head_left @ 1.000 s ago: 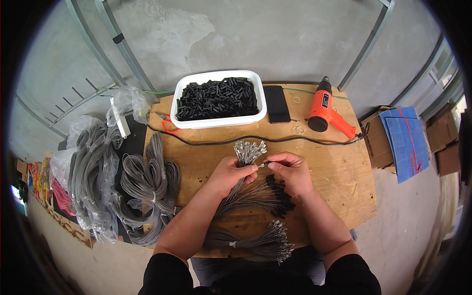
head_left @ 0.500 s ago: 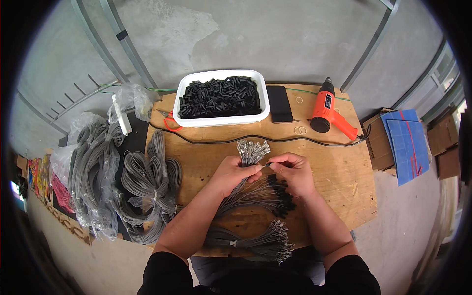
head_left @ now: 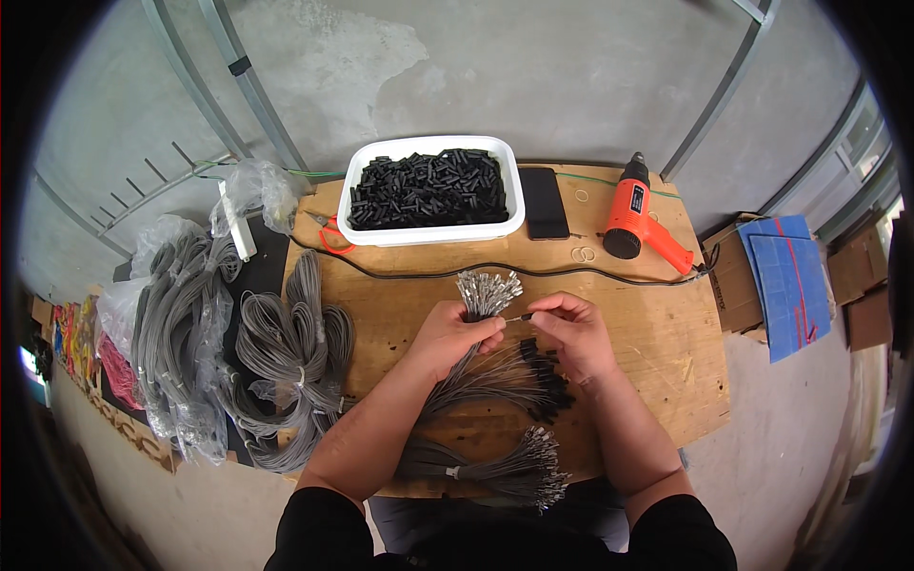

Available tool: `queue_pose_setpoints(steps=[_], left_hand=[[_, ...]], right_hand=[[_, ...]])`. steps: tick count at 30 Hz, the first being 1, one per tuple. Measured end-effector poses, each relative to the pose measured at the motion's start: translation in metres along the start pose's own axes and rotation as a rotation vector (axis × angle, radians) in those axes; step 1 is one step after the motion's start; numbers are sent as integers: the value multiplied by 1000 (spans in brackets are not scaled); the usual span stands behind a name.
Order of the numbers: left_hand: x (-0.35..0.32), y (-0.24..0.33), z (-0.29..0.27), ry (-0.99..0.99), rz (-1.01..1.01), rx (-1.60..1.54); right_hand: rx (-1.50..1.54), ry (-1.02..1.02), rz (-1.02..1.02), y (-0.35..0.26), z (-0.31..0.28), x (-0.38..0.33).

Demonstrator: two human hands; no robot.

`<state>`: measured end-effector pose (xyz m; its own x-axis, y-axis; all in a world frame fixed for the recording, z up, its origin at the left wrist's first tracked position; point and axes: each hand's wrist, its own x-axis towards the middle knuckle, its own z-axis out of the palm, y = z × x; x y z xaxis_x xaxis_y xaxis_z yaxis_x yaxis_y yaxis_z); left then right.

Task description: Slide heat shrink tubing onto the terminal ends of pre-cut wire bundles.

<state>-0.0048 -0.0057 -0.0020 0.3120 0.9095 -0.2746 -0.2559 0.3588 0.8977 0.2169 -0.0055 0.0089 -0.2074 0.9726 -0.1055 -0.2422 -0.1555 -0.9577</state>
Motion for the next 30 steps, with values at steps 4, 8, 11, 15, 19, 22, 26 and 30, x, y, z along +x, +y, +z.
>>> queue_pose_setpoints(steps=[4, 8, 11, 15, 19, 22, 26, 30], left_hand=[[0, 1, 2, 2, 1, 12], [1, 0, 2, 5, 14, 24], [1, 1, 2, -2, 15, 24], [1, 0, 3, 11, 1, 16], [1, -1, 1, -1, -6, 8], [0, 0, 3, -22, -17, 8], [-2, 2, 6, -104, -23, 51], [-3, 0, 6, -139, -6, 243]], right_hand=[[308, -59, 177, 2, -6, 4], [368, -72, 235, 3, -6, 5], [336, -66, 228, 6, -4, 5], [324, -63, 248, 6, -1, 5], [319, -78, 240, 8, -3, 4], [272, -97, 244, 6, -4, 3], [55, -101, 220, -7, -16, 1], [-88, -70, 182, -23, -22, 4]])
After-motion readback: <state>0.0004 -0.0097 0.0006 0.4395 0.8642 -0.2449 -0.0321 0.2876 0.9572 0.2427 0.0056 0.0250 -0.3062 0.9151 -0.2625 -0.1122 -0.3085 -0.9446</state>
